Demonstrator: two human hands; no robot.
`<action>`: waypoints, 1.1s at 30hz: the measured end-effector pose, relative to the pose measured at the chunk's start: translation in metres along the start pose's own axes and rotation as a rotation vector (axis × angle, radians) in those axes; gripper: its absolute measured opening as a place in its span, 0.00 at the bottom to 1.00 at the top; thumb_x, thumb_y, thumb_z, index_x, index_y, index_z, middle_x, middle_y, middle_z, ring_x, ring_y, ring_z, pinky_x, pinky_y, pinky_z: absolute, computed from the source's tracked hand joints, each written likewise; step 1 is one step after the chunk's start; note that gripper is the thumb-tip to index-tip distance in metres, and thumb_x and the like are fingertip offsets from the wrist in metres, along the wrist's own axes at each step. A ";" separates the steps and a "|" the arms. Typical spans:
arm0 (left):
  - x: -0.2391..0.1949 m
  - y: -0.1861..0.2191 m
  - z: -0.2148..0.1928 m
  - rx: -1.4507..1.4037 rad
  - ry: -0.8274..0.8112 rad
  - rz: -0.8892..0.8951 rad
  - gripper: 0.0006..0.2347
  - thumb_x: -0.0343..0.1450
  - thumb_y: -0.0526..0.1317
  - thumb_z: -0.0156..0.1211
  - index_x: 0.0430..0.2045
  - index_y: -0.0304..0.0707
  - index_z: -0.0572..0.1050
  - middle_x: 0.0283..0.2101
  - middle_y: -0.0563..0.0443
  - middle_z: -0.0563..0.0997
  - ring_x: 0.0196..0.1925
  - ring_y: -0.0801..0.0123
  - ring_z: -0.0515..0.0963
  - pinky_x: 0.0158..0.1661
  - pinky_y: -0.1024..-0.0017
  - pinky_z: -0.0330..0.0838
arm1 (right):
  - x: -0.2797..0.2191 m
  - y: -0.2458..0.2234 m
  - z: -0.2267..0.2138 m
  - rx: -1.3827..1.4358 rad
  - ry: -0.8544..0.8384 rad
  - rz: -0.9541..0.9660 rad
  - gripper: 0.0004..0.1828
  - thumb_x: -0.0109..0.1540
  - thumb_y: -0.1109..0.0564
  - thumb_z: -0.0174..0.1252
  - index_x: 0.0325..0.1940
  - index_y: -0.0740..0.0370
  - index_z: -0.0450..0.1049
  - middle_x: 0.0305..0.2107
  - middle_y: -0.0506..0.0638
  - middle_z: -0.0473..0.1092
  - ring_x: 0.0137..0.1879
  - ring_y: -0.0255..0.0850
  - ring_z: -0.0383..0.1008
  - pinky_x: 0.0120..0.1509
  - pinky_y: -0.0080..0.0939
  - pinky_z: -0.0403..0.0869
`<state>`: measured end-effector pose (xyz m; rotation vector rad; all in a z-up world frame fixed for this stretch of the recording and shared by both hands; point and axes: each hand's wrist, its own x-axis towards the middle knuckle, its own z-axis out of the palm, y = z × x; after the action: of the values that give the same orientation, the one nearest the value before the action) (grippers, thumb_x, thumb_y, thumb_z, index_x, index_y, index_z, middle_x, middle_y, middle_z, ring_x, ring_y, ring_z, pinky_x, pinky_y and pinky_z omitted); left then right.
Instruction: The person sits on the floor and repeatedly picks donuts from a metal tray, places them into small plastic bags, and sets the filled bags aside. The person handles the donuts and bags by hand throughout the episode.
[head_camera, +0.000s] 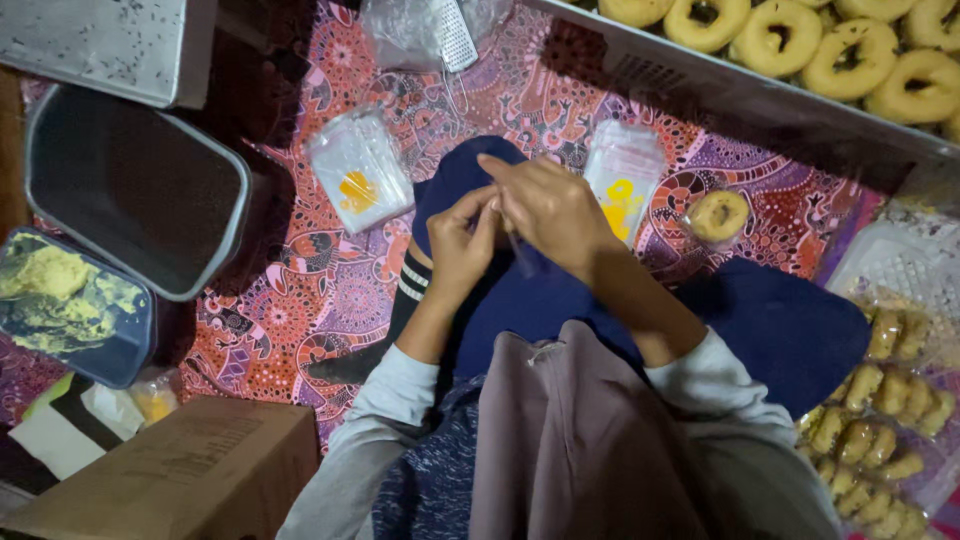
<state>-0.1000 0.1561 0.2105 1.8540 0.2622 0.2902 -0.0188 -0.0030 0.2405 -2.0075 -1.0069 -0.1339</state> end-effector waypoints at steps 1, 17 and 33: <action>-0.004 0.006 0.000 0.044 -0.013 0.018 0.09 0.75 0.33 0.57 0.43 0.24 0.81 0.37 0.47 0.86 0.37 0.72 0.85 0.40 0.75 0.78 | 0.002 0.003 -0.002 0.026 -0.008 0.118 0.20 0.64 0.65 0.61 0.62 0.66 0.76 0.38 0.58 0.76 0.44 0.52 0.77 0.50 0.50 0.77; -0.013 0.049 0.026 0.025 0.190 0.060 0.09 0.76 0.32 0.58 0.48 0.26 0.79 0.46 0.40 0.86 0.47 0.68 0.85 0.49 0.73 0.79 | -0.012 -0.020 -0.030 -0.051 0.067 -0.088 0.20 0.63 0.66 0.64 0.60 0.70 0.74 0.46 0.57 0.77 0.53 0.48 0.80 0.58 0.45 0.78; -0.015 0.014 0.002 0.211 0.348 0.123 0.15 0.76 0.38 0.55 0.47 0.17 0.76 0.49 0.31 0.81 0.52 0.47 0.78 0.54 0.64 0.69 | -0.087 0.034 0.068 1.121 -0.080 0.750 0.27 0.69 0.52 0.55 0.71 0.66 0.65 0.63 0.56 0.66 0.69 0.42 0.65 0.72 0.42 0.66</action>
<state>-0.1131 0.1452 0.2223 2.0258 0.4310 0.6961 -0.0708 -0.0152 0.1379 -1.1914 -0.1732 0.7566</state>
